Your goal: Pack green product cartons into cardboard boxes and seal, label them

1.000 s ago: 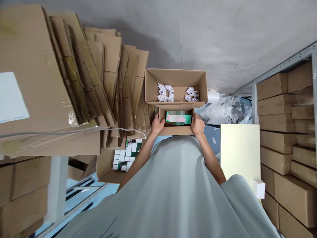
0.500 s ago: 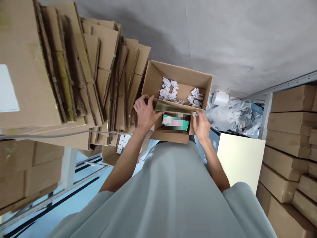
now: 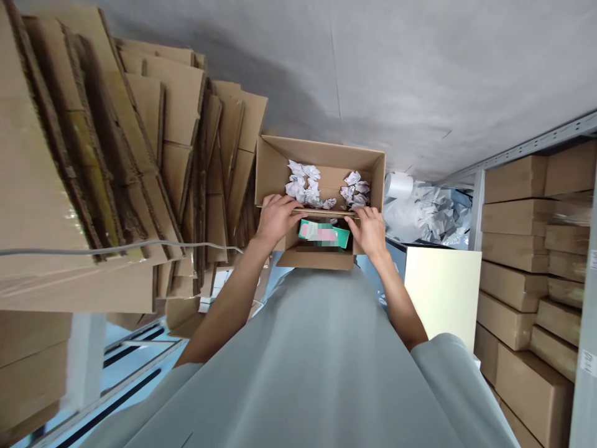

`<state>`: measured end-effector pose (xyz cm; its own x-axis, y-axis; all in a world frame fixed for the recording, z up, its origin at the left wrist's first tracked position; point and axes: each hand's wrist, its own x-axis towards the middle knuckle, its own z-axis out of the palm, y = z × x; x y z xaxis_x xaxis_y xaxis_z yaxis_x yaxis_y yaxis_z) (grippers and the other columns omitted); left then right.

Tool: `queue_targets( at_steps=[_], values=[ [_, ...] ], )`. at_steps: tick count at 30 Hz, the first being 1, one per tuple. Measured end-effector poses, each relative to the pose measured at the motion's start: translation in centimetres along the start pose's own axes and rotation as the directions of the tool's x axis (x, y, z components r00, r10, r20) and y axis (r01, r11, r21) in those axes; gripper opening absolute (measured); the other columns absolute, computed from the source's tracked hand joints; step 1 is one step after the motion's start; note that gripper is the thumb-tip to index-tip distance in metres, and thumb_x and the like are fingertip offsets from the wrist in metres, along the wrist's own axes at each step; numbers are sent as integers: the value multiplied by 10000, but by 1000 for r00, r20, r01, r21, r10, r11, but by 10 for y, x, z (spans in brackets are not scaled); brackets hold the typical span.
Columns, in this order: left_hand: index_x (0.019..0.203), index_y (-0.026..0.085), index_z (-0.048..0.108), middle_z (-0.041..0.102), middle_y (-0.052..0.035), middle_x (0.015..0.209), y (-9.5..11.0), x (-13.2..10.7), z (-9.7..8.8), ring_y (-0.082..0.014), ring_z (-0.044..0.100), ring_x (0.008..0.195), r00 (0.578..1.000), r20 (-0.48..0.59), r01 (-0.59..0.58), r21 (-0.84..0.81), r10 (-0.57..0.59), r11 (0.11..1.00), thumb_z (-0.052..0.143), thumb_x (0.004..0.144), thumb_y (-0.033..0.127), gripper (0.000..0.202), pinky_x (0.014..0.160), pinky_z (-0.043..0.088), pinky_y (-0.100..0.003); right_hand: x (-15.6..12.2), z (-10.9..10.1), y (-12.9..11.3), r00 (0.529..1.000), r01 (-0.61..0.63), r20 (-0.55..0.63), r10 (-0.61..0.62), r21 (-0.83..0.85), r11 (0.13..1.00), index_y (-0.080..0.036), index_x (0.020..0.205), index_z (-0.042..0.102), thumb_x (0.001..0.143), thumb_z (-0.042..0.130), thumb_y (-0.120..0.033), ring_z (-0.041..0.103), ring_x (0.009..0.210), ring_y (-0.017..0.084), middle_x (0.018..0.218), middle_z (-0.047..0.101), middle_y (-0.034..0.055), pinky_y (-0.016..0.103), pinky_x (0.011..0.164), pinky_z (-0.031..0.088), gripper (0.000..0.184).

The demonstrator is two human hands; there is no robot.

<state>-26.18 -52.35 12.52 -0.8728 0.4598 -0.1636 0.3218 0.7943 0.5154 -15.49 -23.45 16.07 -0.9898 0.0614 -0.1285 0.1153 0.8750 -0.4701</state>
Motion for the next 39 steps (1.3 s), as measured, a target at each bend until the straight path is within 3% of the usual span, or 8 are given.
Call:
queue_targets(
  at_steps=[4, 8, 13, 16, 21, 28, 34, 39],
  values=[
    [1053, 261, 844, 796, -130, 1128, 0, -4, 2, -384, 665, 1213, 998, -46, -50, 21, 51, 999, 723, 1009, 347, 154, 1234, 391, -594, 23, -19, -2, 999, -22, 48, 24, -53, 998, -179, 1403, 738, 1176, 490, -508, 704, 1180, 340, 1229, 804, 157, 463, 1079, 552, 471],
    [1072, 252, 823, 794, -125, 1122, 0, -1, 0, -379, 665, 1185, 994, -61, -84, 56, 87, 995, 734, 1003, 339, 142, 1219, 385, -600, 87, -25, -10, 984, -30, 166, 70, -228, 973, -182, 1544, 638, 1103, 668, -431, 719, 1278, 358, 1421, 716, 197, 462, 1077, 585, 508],
    [1062, 259, 806, 789, -128, 1121, 3, 5, -2, -388, 650, 1185, 995, -55, -74, 75, 78, 994, 742, 992, 329, 118, 1174, 393, -614, 186, 20, -16, 868, -44, 431, 245, -426, 904, -176, 1584, 602, 899, 947, -479, 741, 1304, 379, 1532, 639, 269, 474, 1101, 611, 824],
    [1053, 259, 802, 787, -127, 1127, 7, 6, -4, -385, 644, 1184, 997, -46, -61, 81, 65, 995, 756, 982, 313, 100, 1176, 393, -603, 217, 52, -13, 791, -37, 516, 328, -496, 868, -154, 1562, 628, 849, 987, -489, 679, 1411, 393, 1536, 658, 288, 499, 1161, 587, 866],
    [1054, 246, 803, 790, -133, 1168, 11, 7, -6, -385, 638, 1212, 998, -33, -43, 65, 46, 997, 787, 957, 271, 101, 1184, 394, -588, 219, 77, -2, 755, -4, 548, 362, -547, 837, -127, 1644, 554, 819, 1009, -450, 577, 1539, 425, 1640, 567, 336, 525, 1189, 560, 996],
    [1069, 242, 812, 796, -133, 1190, 13, 8, -6, -388, 645, 1224, 1000, -18, -23, 89, 25, 996, 823, 935, 285, 141, 1167, 409, -572, 215, 74, 1, 757, 67, 577, 308, -537, 841, -131, 1613, 583, 790, 1021, -351, 632, 1488, 415, 1679, 515, 340, 500, 1188, 566, 958],
    [1069, 239, 823, 794, -134, 1189, 11, 9, -3, -381, 635, 1224, 999, -35, -19, 79, 22, 997, 819, 946, 291, 133, 1144, 401, -560, 205, 48, -6, 844, -21, 479, 240, -418, 908, -231, 1547, 603, 803, 992, -346, 742, 1290, 387, 1572, 574, 235, 480, 1108, 597, 847],
    [1061, 247, 828, 792, -128, 1183, 8, 11, 0, -384, 630, 1244, 999, -42, -8, 57, 11, 998, 812, 952, 319, 131, 1131, 392, -560, 153, 6, -8, 965, -49, 245, 89, -165, 985, -293, 1557, 531, 912, 861, -469, 744, 1215, 369, 1498, 556, 156, 539, 1079, 599, 745]
  ],
)
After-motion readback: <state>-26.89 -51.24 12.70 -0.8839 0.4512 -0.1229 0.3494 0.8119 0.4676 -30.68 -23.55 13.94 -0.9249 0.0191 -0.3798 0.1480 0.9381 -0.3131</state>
